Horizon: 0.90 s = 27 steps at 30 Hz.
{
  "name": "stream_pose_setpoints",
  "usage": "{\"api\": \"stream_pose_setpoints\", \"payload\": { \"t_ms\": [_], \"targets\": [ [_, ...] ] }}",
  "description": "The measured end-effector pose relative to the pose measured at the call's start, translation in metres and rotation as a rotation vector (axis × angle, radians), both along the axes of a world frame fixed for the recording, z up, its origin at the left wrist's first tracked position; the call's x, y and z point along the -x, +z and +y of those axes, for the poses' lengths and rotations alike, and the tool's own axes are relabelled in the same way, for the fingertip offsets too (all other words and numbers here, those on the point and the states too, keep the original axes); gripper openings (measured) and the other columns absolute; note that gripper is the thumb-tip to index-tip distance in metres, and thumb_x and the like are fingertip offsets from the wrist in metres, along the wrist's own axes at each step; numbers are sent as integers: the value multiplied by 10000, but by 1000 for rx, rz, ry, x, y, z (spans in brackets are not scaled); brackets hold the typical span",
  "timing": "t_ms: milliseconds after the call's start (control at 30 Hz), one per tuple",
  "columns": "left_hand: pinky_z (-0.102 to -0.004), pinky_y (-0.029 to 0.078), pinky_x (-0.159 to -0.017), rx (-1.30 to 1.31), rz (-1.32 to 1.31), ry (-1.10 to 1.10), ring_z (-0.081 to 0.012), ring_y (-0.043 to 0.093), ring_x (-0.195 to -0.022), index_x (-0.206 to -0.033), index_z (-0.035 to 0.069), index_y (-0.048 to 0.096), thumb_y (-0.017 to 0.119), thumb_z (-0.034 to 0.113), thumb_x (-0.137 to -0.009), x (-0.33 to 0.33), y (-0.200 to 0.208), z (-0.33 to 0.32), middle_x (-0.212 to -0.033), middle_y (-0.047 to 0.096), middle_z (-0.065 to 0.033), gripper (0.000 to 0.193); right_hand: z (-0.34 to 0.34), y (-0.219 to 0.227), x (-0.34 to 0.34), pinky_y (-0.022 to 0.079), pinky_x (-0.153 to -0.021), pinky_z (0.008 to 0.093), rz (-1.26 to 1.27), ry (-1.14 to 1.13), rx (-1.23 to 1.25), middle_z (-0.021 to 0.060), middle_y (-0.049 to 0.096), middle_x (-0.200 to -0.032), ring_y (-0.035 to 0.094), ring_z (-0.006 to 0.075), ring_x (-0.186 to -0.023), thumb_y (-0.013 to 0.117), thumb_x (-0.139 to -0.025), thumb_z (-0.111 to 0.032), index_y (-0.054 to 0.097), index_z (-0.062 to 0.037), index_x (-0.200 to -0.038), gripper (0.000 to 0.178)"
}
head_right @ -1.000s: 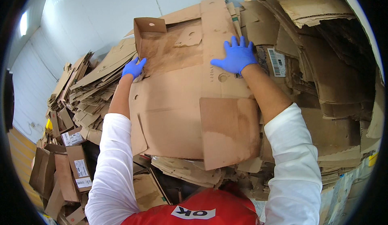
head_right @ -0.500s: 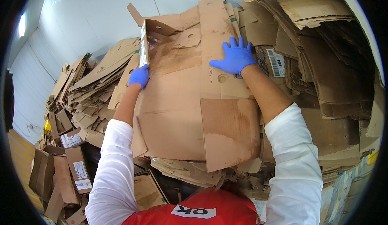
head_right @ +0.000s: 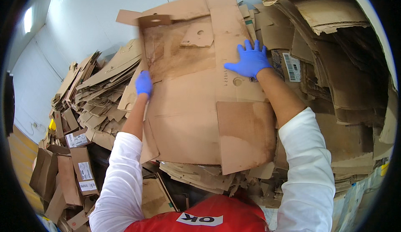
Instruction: The person repeatedly picks up flattened cardboard pieces from a large pile and stacks them neatly on top of an existing stack. The person handles the cardboard by hand, aligning and placing each piece to build a growing stack.
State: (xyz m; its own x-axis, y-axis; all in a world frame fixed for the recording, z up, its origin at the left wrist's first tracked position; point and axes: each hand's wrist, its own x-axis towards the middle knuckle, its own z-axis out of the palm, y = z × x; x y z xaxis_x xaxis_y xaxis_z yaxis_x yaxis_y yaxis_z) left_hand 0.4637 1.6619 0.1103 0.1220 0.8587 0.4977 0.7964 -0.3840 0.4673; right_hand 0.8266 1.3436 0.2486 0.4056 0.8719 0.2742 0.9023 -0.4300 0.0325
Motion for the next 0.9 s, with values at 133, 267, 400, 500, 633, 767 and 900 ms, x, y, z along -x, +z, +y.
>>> {"api": "stream_pose_setpoints", "payload": {
  "t_ms": [133, 267, 400, 500, 633, 767, 900],
  "targets": [
    [-530, 527, -904, -32, 335, -161, -445, 663, -1028, -1132, 33, 636, 415, 307, -1059, -23, 19, -31, -1134, 687, -243, 360, 0, -2, -3, 155, -1211, 659, 6, 21, 0, 238, 272, -1633, 194, 494, -1512, 564, -818, -795, 376, -73, -1573, 1062],
    [-519, 530, -932, 34, 451, -194, -449, 660, -1050, -1171, 19, 629, 410, 356, -1060, -24, 36, -36, -1149, 672, -271, 417, -1, -3, -3, 156, -1210, 660, -2, 33, -53, 245, 269, -1631, 181, 498, -1514, 573, -820, -784, 393, -65, -1558, 1046],
    [-518, 510, -977, 138, 485, -249, -447, 625, -1134, -1230, -18, 597, 411, 451, -1055, -22, 34, -40, -1264, 622, -290, 533, -2, 0, -2, 164, -1208, 658, 17, 15, -27, 232, 277, -1630, 190, 500, -1508, 585, -814, -779, 404, -61, -1546, 1041],
    [-516, 432, -1084, 71, 394, -235, -459, 530, -1279, -1377, -29, 514, 434, 537, -1037, -18, 22, -53, -1412, 525, -308, 665, -4, 4, 2, 155, -1214, 653, 26, 26, -32, 224, 284, -1627, 188, 492, -1513, 597, -804, -775, 427, -62, -1533, 1033],
    [-495, 287, -1215, 57, 301, -239, -446, 329, -1472, -1536, -69, 334, 446, 603, -1019, -14, 12, -69, -1593, 334, -300, 855, -7, 16, 8, 208, -1198, 650, 28, 34, 23, 217, 326, -1605, 228, 476, -1503, 598, -805, -775, 483, -67, -1502, 1000],
    [-482, 225, -1244, 64, 189, -227, -430, 274, -1515, -1563, -48, 304, 469, 653, -987, -15, 10, -80, -1630, 292, -277, 922, 7, 44, 2, 292, -1160, 637, 43, 28, 214, 200, 500, -1502, 427, 438, -1414, 594, -821, -767, 576, -80, -1440, 925],
    [-471, 223, -1251, 50, 144, -204, -418, 266, -1523, -1558, -52, 318, 490, 642, -986, -15, 10, -88, -1624, 302, -284, 916, 66, 82, -15, 433, -1060, 583, -19, -95, 250, 188, 614, -1416, 597, 391, -1278, 612, -876, -673, 652, -83, -1359, 763]
  ]
}}
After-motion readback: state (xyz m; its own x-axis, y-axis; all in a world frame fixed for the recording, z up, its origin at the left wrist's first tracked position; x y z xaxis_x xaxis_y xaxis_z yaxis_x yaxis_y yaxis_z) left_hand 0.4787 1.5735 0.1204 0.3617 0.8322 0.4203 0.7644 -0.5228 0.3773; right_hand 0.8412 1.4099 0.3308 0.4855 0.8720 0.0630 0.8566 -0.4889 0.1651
